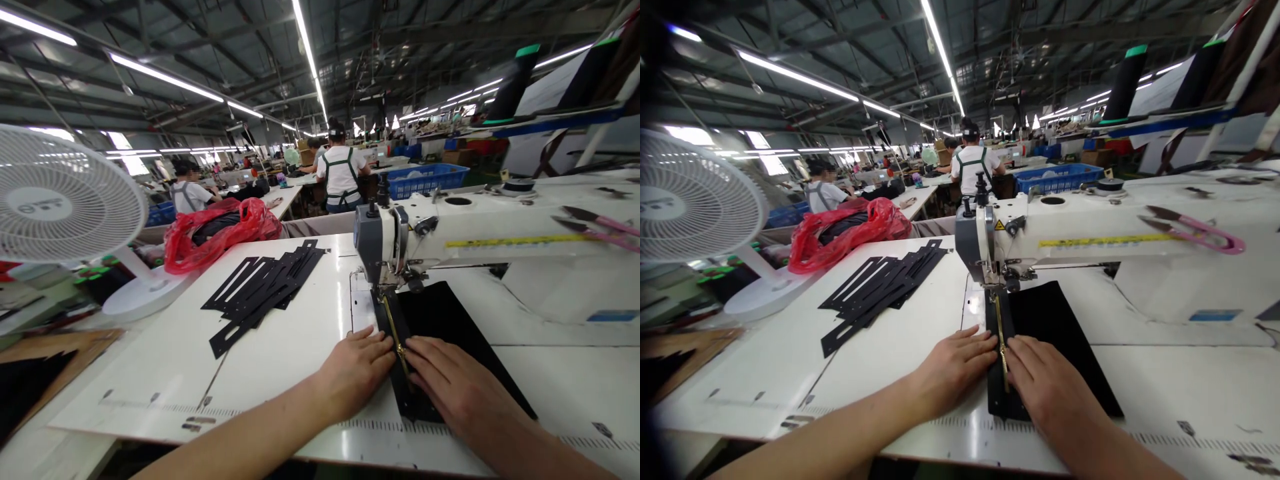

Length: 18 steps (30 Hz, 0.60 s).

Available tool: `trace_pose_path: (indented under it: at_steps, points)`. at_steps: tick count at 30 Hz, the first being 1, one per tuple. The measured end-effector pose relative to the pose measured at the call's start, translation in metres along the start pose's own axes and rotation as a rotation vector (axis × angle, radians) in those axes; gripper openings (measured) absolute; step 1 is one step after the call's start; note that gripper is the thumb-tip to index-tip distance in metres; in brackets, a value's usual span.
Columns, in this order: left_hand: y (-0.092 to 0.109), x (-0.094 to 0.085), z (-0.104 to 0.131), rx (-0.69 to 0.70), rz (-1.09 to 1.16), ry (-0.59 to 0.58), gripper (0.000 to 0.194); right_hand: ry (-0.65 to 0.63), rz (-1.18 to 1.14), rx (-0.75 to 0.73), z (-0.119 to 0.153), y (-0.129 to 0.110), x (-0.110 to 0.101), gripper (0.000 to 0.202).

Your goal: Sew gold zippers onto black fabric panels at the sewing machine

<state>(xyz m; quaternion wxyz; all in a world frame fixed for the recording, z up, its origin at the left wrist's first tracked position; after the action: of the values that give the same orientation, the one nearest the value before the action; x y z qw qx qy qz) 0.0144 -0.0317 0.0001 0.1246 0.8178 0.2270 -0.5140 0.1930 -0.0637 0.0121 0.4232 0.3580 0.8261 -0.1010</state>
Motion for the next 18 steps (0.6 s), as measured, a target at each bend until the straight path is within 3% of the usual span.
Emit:
trace_pose_path:
  at_steps: [4,7,11,14,16,18]
  points:
    - [0.003,0.001,0.003,-0.026,0.036,0.021,0.028,-0.057,-0.046,-0.040,0.016,-0.009,-0.011,0.033]
    - [0.004,0.004,0.005,-0.033,0.043,0.024,0.028,-0.012,-0.022,-0.105,0.024,-0.012,-0.007,0.030]
    - [0.006,0.002,0.007,-0.043,0.102,-0.026,0.027,0.003,-0.079,-0.110,0.015,-0.009,-0.003,0.034]
    - [0.007,-0.008,0.000,-0.163,0.225,-0.065,0.029,-0.211,-0.344,0.118,-0.011,0.007,-0.010,0.028]
    - [0.004,-0.017,-0.010,-0.350,0.269,-0.088,0.033,-0.448,-0.497,0.334,-0.032,0.023,-0.017,0.024]
    - [0.000,-0.027,-0.022,-0.518,0.260,-0.110,0.030,-0.605,-0.575,0.451,-0.052,0.037,-0.025,0.027]
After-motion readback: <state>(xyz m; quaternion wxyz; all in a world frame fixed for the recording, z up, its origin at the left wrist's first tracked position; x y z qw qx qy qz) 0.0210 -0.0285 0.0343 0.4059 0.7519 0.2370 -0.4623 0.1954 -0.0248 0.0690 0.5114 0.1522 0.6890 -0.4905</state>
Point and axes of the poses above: each hand's wrist, its own z-axis away from the middle knuckle, its own x-axis out of the palm, y = z × x, the point moved 2 cm from there along -z, towards the middle knuckle, and after that the axes turned 3 degrees about -z, right-handed, at the moved point
